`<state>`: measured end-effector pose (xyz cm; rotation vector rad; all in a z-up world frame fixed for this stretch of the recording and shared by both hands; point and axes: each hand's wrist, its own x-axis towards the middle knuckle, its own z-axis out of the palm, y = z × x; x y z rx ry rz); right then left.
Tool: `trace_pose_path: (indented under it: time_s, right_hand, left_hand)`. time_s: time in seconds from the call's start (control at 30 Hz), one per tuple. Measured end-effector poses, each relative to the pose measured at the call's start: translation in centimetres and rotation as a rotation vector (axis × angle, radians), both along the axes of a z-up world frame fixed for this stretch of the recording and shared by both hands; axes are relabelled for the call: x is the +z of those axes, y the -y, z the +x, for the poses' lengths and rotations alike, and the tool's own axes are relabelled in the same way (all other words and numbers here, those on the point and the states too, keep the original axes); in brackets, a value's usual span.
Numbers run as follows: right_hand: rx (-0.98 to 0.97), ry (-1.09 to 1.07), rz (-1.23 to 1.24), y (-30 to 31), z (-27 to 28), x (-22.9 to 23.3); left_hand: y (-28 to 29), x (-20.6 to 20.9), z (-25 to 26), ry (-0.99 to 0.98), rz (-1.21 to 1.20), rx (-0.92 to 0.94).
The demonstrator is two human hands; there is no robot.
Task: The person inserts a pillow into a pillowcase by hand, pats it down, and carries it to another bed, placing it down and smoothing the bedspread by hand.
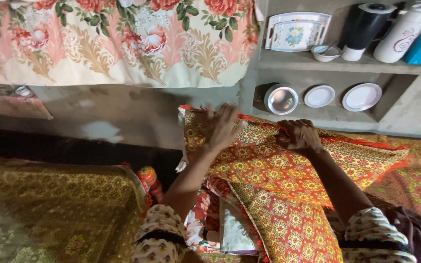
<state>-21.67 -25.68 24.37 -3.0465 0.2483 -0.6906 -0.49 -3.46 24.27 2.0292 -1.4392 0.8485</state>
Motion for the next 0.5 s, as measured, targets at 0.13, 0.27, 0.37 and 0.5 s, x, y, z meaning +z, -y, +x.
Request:
trace_pose_path:
  time_s: [0.13,0.27,0.37,0.5]
  right_hand:
    - [0.031,0.023,0.007,0.6,-2.1,0.8]
    - [-0.143,-0.194,0.09,2.0,-5.6,2.5]
    - [-0.233,-0.331,0.095,3.1,-6.7,3.2]
    - [-0.261,-0.441,0.093,4.3,-6.8,2.3]
  left_hand:
    - [3.9,-3.6,-0.3,0.024,0.233,-0.09]
    - [4.0,-4.5,2.1,0.099,0.168,-0.007]
    - [2.2,-1.5,1.6,0.008,0.325,-0.009]
    - [1.9,-0.1,2.4,-0.044,0.499,-0.021]
